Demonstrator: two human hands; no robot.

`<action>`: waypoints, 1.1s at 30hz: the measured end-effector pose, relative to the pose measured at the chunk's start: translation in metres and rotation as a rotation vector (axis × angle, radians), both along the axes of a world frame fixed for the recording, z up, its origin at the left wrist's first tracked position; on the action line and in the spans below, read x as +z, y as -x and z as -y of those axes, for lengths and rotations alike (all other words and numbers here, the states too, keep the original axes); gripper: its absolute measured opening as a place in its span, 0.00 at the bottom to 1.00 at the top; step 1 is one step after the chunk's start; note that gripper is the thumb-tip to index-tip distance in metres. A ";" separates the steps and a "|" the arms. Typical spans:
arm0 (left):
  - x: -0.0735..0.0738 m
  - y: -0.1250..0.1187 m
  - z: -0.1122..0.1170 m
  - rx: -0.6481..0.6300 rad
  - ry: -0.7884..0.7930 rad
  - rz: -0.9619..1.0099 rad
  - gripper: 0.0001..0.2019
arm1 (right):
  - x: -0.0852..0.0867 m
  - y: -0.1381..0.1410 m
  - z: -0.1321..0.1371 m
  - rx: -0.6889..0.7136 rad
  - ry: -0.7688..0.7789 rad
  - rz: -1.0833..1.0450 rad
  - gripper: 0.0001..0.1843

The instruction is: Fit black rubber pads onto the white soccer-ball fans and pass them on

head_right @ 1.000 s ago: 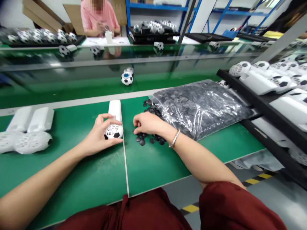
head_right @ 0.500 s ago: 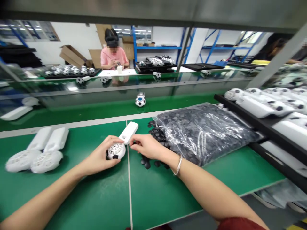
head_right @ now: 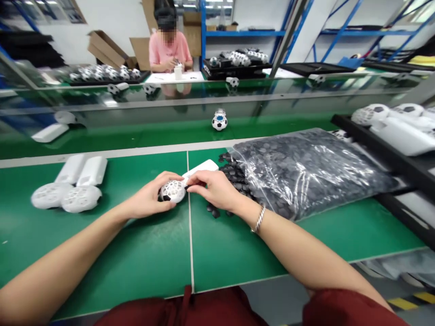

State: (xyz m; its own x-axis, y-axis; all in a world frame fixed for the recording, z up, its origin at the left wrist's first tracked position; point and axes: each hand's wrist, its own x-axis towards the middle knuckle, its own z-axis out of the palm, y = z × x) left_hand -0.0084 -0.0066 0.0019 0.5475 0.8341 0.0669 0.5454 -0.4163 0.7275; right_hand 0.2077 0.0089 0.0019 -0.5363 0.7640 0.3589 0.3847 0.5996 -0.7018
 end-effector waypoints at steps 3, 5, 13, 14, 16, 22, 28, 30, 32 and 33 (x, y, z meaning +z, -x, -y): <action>0.000 -0.001 0.000 0.018 0.012 -0.028 0.27 | -0.003 0.002 -0.001 0.088 -0.016 0.023 0.04; 0.001 -0.003 0.001 0.030 0.013 -0.033 0.26 | -0.005 0.004 -0.002 0.145 -0.028 0.031 0.04; -0.008 -0.018 0.005 0.185 -0.078 0.029 0.19 | -0.016 0.013 -0.006 0.170 -0.056 -0.026 0.02; -0.009 -0.019 0.006 0.208 -0.092 0.044 0.18 | -0.017 0.013 -0.007 0.161 -0.053 -0.029 0.02; -0.012 -0.021 0.006 0.230 -0.121 0.066 0.16 | -0.018 0.014 -0.009 0.140 -0.052 -0.021 0.03; -0.016 -0.024 0.010 0.230 -0.207 0.083 0.14 | -0.018 0.014 -0.015 0.042 -0.043 0.086 0.10; -0.010 -0.019 -0.003 0.170 -0.217 0.119 0.16 | -0.013 0.010 -0.011 0.009 -0.066 0.074 0.11; -0.002 -0.015 -0.023 0.208 -0.234 0.076 0.18 | -0.012 0.003 -0.012 -0.029 -0.130 0.108 0.10; 0.006 -0.008 -0.053 0.306 -0.265 0.010 0.19 | -0.016 -0.007 -0.016 -0.122 -0.171 0.212 0.10; 0.009 -0.005 -0.072 0.359 -0.283 -0.014 0.19 | -0.019 -0.012 -0.019 -0.156 -0.192 0.278 0.11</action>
State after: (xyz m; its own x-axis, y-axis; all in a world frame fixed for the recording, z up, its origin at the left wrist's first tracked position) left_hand -0.0032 0.0650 0.0114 0.2291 0.9214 0.3138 0.7008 -0.3799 0.6037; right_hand 0.2196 0.0279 -0.0169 -0.5156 0.7772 0.3608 0.6421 0.6293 -0.4379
